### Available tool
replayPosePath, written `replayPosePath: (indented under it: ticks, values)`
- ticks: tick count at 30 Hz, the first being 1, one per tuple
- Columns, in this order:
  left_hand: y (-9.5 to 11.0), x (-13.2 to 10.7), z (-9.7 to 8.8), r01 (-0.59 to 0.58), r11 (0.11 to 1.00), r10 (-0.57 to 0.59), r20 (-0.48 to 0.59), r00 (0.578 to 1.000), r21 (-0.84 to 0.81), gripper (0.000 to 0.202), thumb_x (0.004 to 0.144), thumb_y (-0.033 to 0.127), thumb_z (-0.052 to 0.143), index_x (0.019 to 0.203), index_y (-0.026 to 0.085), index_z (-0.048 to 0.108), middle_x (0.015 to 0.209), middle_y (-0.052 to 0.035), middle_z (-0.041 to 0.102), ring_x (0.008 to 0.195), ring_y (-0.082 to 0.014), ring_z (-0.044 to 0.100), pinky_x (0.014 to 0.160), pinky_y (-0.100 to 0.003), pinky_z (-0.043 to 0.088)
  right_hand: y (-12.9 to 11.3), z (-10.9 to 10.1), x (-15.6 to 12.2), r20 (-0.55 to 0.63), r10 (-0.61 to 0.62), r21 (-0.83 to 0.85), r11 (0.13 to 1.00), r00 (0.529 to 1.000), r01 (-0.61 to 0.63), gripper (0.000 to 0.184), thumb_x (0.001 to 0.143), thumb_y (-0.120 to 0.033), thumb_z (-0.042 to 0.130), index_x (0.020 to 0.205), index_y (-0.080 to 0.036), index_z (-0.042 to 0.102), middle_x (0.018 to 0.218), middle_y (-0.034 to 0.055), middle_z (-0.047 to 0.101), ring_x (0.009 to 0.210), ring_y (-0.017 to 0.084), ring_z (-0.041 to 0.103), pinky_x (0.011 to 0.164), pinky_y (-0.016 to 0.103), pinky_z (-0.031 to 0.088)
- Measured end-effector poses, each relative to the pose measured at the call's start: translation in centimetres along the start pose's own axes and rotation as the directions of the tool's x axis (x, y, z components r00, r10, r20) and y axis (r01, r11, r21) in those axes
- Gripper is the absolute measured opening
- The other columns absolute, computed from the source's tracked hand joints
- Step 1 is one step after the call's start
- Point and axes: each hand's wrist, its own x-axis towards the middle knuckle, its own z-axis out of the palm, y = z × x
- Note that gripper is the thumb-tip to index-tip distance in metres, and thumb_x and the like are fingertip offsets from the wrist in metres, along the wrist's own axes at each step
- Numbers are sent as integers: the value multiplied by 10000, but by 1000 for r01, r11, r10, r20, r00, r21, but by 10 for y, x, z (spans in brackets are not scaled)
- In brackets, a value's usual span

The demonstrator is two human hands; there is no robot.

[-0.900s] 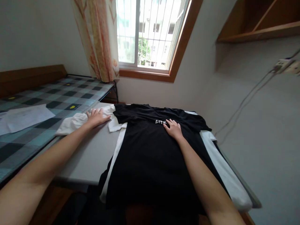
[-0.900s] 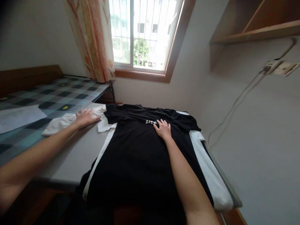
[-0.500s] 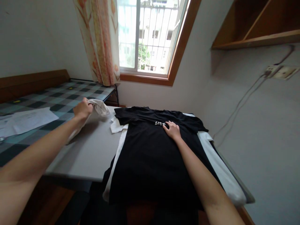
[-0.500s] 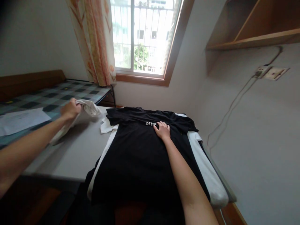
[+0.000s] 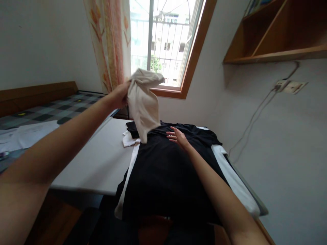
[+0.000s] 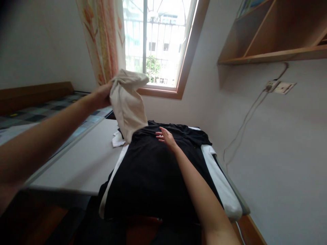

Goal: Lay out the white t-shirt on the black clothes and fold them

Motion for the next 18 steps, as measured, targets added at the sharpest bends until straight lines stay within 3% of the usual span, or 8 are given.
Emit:
replayPosePath:
  ticks: [2, 3, 6, 8, 11, 15, 16, 18]
  values:
    - [-19, -20, 30, 206, 966, -210, 10, 978, 157, 495, 805, 630, 621, 793, 136, 606, 577, 7, 598, 569, -123, 557, 566, -256, 432, -13, 7, -10, 63, -1, 220, 975, 998, -12, 583, 980, -586, 298, 1444, -250, 405, 1161, 106, 704, 918, 202, 709, 796, 360, 556]
    - [-29, -30, 42, 220, 941, -241, 57, 969, 256, 477, 801, 607, 641, 723, 139, 594, 526, 20, 553, 509, -112, 532, 527, -239, 412, -17, 9, -14, 65, -1, 257, 966, 998, -16, 584, 955, -606, 368, 1416, -255, 440, 1080, 89, 728, 855, 198, 714, 765, 354, 563]
    - [-54, -51, 61, 102, 862, -200, 148, 969, 497, 462, 853, 525, 592, 585, 150, 558, 488, 17, 528, 411, -93, 492, 454, -213, 358, -22, 4, -20, 44, 0, 160, 987, 999, -7, 497, 778, -559, 692, 1121, -202, 655, 778, 45, 730, 667, 184, 683, 672, 325, 558]
    - [-64, -55, 64, 25, 814, -155, 174, 972, 581, 437, 890, 461, 530, 574, 159, 551, 519, 3, 567, 425, -101, 532, 461, -208, 362, -20, -4, -20, 28, -10, 66, 998, 1000, 8, 424, 659, -512, 793, 895, -174, 693, 649, 29, 691, 595, 173, 649, 620, 310, 542]
    - [-74, -60, 65, 1, 757, -195, 226, 954, 653, 325, 870, 433, 541, 679, 174, 589, 562, -1, 615, 496, -127, 593, 493, -207, 376, -15, -10, -19, -25, -39, -34, 999, 999, 38, 392, 619, -528, 788, 747, -175, 675, 594, 18, 661, 566, 162, 622, 581, 293, 519]
    - [-91, -81, 72, -26, 676, -356, 358, 864, 736, 347, 715, 531, 694, 810, 199, 661, 737, -33, 704, 641, -168, 634, 536, -222, 389, -8, 3, -28, 62, -64, -243, 967, 996, 77, 371, 638, -530, 771, 673, -175, 669, 572, 8, 638, 556, 152, 587, 565, 275, 487]
    - [-96, -88, 74, -53, 654, -358, 371, 857, 755, 356, 675, 537, 725, 802, 209, 670, 789, -39, 714, 682, -180, 638, 556, -229, 393, -7, 8, -31, 86, -70, -270, 959, 994, 91, 362, 645, -523, 771, 667, -177, 669, 565, 5, 632, 568, 158, 586, 568, 273, 482]
    - [-104, -99, 76, -91, 613, -315, 348, 883, 785, 302, 659, 495, 745, 764, 222, 669, 836, -40, 710, 734, -196, 630, 599, -246, 397, -7, 14, -36, 98, -87, -281, 953, 991, 111, 350, 664, -519, 759, 673, -181, 668, 564, 4, 624, 610, 178, 594, 573, 274, 476]
